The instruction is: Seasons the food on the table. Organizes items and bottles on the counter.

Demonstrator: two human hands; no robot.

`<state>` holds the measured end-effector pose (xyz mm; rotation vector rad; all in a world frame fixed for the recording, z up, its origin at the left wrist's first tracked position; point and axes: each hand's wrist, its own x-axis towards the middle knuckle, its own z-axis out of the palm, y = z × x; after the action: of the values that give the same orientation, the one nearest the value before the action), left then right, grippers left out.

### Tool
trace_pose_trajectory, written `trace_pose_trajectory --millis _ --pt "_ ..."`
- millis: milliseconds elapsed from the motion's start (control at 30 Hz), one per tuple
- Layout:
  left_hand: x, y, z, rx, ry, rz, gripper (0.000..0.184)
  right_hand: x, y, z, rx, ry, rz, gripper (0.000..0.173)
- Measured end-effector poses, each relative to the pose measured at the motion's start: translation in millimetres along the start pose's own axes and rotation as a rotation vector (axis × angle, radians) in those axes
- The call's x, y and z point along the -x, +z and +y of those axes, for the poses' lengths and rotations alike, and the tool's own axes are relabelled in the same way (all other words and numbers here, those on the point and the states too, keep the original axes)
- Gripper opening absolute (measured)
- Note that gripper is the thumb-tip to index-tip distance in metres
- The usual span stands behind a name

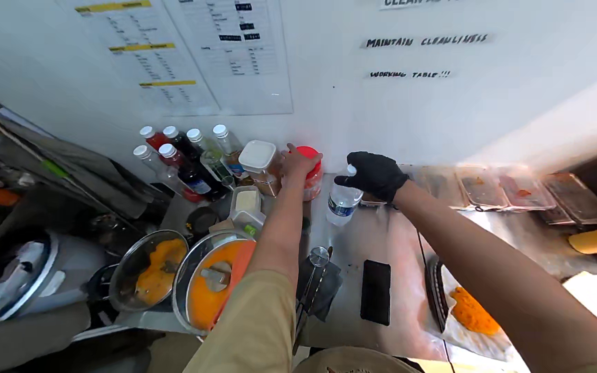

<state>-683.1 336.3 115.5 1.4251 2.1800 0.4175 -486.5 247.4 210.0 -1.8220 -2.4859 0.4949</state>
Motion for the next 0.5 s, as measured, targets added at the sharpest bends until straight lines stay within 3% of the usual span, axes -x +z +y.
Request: trace_pose_trajectory --millis 167,333,500 --pt "-8.5 9.1 20.1 -0.317 0.088 -0.099 0.133 0.0 15.6 1.3 0.030 0.072 0.111 0.052" --pt "-10.0 6.2 9.9 -0.324 0.146 -0.130 0.121 -0.7 28.9 6.7 -0.085 0.057 0.158 0.046" --pt "-11.7 -8.0 10.5 -0.352 0.279 -0.191 0.117 28.9 22.2 23.3 -0.230 0.036 0.322 0.046"
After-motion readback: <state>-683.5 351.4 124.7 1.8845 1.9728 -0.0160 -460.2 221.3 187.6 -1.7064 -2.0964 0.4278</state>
